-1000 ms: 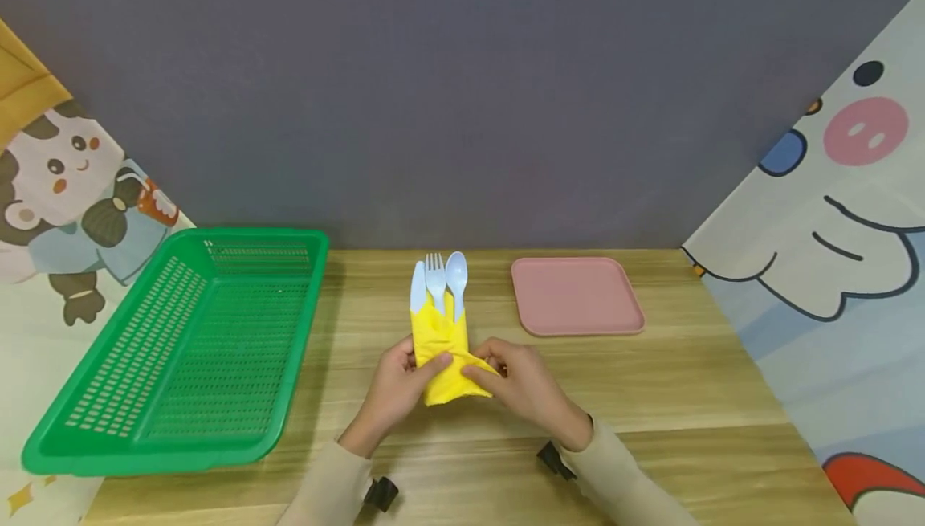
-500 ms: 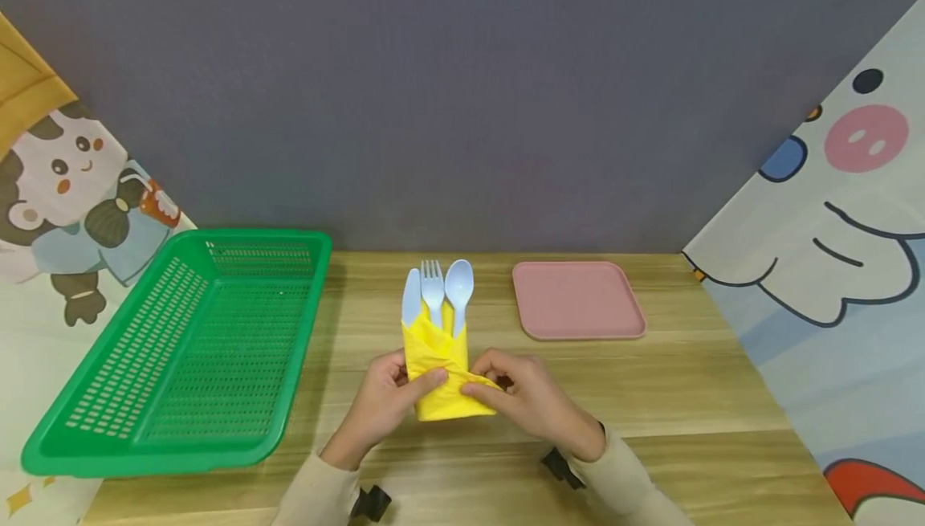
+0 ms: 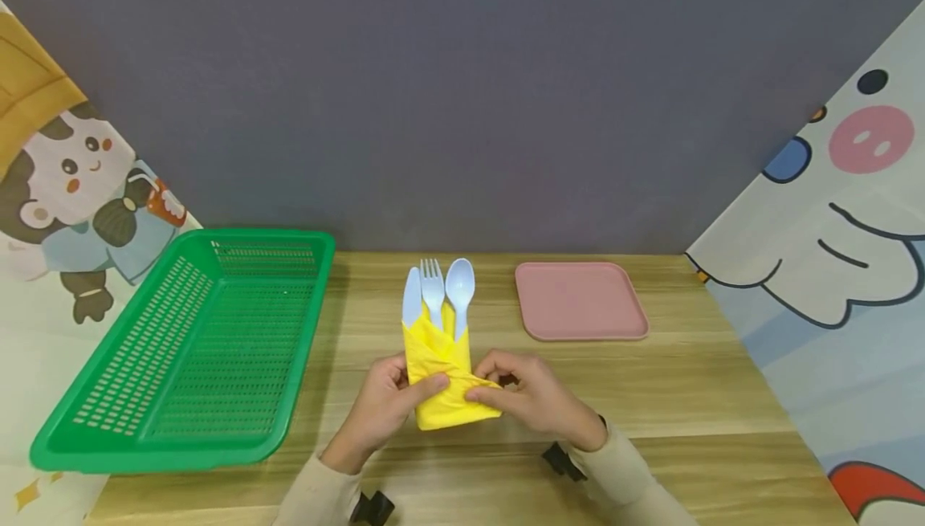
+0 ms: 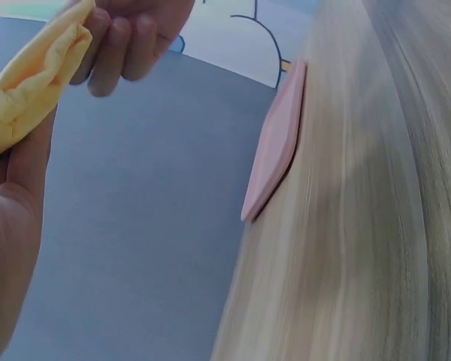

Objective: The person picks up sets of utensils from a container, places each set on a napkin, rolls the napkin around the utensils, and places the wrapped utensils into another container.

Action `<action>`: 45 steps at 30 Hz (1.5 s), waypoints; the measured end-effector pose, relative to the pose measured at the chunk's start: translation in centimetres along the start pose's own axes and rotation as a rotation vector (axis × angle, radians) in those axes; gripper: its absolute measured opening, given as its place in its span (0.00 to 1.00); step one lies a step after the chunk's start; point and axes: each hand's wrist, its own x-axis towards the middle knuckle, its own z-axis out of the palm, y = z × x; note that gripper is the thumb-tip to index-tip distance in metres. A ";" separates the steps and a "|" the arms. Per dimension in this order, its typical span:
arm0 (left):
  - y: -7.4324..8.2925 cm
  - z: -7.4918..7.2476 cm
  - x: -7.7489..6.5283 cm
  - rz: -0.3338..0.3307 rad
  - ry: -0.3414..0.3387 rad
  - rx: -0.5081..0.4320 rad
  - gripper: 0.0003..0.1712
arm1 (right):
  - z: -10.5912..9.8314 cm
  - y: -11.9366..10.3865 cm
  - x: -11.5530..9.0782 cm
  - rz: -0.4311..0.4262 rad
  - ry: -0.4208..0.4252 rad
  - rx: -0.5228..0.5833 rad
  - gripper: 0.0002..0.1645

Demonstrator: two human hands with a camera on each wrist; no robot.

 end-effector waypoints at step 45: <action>0.0 1.0 2.0 0.120 0.343 0.113 0.10 | 3.0 0.9 1.5 0.223 0.355 0.223 0.16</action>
